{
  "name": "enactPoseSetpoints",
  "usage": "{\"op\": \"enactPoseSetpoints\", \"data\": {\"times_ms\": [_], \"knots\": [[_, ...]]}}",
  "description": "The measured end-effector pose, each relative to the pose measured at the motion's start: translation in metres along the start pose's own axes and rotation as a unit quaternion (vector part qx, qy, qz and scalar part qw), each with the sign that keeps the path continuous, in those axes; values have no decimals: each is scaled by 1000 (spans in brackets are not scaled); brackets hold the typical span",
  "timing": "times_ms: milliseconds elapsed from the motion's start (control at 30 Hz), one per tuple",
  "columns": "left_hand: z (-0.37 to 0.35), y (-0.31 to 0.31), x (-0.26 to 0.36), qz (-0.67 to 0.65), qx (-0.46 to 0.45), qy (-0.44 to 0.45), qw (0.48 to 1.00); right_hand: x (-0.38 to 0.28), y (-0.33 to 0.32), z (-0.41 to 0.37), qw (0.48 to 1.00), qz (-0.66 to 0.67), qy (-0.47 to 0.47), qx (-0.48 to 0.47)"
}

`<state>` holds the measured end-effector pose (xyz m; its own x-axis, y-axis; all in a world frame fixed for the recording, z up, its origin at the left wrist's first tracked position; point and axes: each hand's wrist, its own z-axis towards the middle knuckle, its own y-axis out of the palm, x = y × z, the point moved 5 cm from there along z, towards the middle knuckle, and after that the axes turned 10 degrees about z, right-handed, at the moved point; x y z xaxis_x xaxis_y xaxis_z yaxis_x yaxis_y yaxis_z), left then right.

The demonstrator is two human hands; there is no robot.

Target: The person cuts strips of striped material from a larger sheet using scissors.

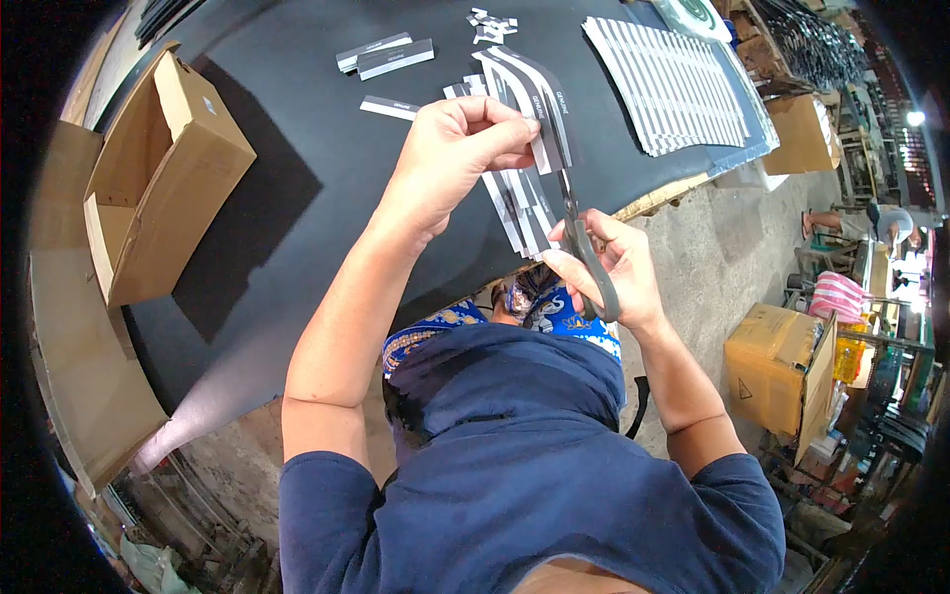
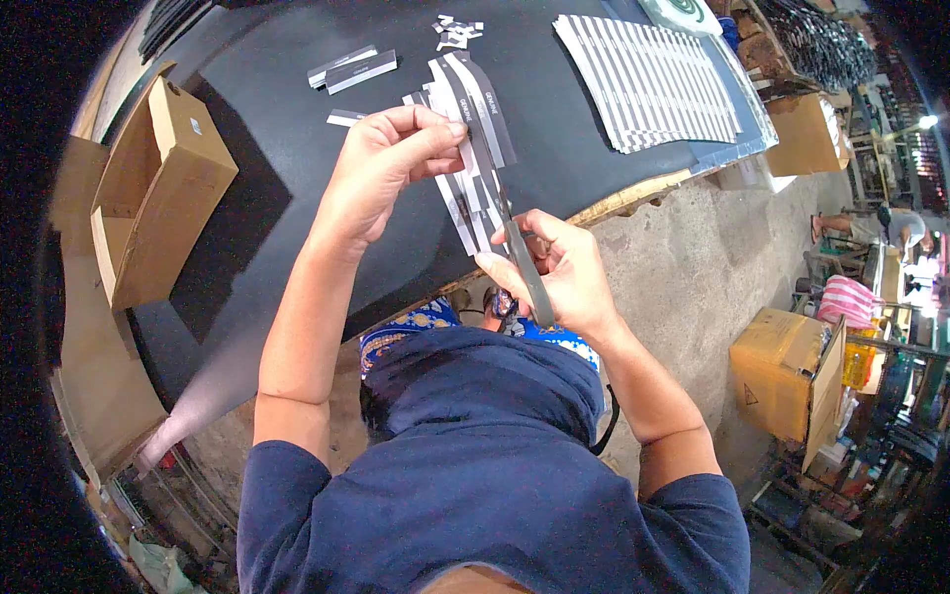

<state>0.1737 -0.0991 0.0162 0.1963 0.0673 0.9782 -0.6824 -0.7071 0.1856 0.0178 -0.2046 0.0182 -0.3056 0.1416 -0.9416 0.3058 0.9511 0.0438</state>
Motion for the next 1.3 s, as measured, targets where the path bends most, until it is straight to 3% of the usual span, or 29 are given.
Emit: {"op": "enactPoseSetpoints", "data": {"times_ms": [967, 1067, 1300], "knots": [[1, 0, 0, -1, -4, 3, 1000, -3, 0, 1, 1000, -11, -8, 5], [3, -5, 2, 15, 8, -25, 1000, -3, 0, 0, 1000, -8, -14, 4], [9, -27, 5, -5, 60, 23, 998, -2, 4, -2, 1000, -10, 9, -16]]}}
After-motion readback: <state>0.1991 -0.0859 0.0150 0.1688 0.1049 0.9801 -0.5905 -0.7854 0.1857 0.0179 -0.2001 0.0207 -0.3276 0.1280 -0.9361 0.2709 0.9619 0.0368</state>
